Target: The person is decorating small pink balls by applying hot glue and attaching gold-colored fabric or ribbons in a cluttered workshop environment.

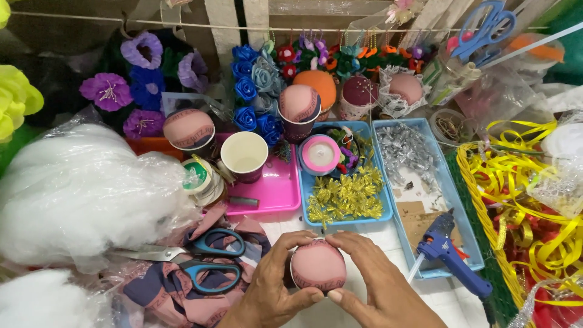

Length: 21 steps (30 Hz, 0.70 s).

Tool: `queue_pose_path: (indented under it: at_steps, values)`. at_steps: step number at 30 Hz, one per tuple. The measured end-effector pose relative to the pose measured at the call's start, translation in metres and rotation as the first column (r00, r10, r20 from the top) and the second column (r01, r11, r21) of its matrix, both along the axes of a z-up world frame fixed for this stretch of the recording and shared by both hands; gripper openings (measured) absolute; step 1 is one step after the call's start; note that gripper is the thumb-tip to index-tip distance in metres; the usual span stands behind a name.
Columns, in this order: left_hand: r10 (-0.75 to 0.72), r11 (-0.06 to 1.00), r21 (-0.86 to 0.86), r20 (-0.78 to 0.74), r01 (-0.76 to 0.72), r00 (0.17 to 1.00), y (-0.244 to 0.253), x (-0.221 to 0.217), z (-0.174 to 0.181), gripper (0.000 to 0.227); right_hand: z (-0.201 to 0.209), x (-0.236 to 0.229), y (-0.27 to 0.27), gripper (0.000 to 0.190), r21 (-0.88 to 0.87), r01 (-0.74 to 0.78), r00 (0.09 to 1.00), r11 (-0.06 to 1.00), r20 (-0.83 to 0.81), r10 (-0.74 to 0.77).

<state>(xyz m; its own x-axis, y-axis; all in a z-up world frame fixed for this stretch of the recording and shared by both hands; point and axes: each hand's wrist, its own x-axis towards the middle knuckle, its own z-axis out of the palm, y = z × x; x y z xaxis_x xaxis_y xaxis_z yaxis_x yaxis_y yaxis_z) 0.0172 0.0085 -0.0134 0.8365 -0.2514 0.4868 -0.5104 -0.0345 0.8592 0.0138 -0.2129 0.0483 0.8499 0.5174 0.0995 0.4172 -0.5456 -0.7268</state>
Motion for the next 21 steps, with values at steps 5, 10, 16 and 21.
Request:
queue_pose_path:
  at_steps: [5,10,16,21]
  values:
    - [-0.013,1.0,0.01,-0.107,0.015,0.994,0.0,-0.005,0.01,0.087,-0.006,0.0,-0.002,0.072,-0.042,0.015,1.0,0.999,-0.015,-0.015]
    - [-0.028,0.999,0.044,-0.027,0.029,0.999,-0.002,-0.005,-0.004,0.076,-0.023,-0.007,0.001,0.069,-0.081,0.097,0.991,0.992,0.104,-0.088]
    - [-0.065,0.998,-0.014,-0.149,0.064,0.987,0.0,-0.004,-0.005,0.078,-0.015,-0.008,-0.001,0.072,-0.061,0.058,0.996,0.996,0.065,-0.054]
    - [-0.083,0.997,-0.02,-0.17,0.081,0.982,-0.001,-0.005,0.003,0.08,-0.018,-0.01,-0.002,0.064,-0.03,0.045,0.994,0.999,0.101,-0.042]
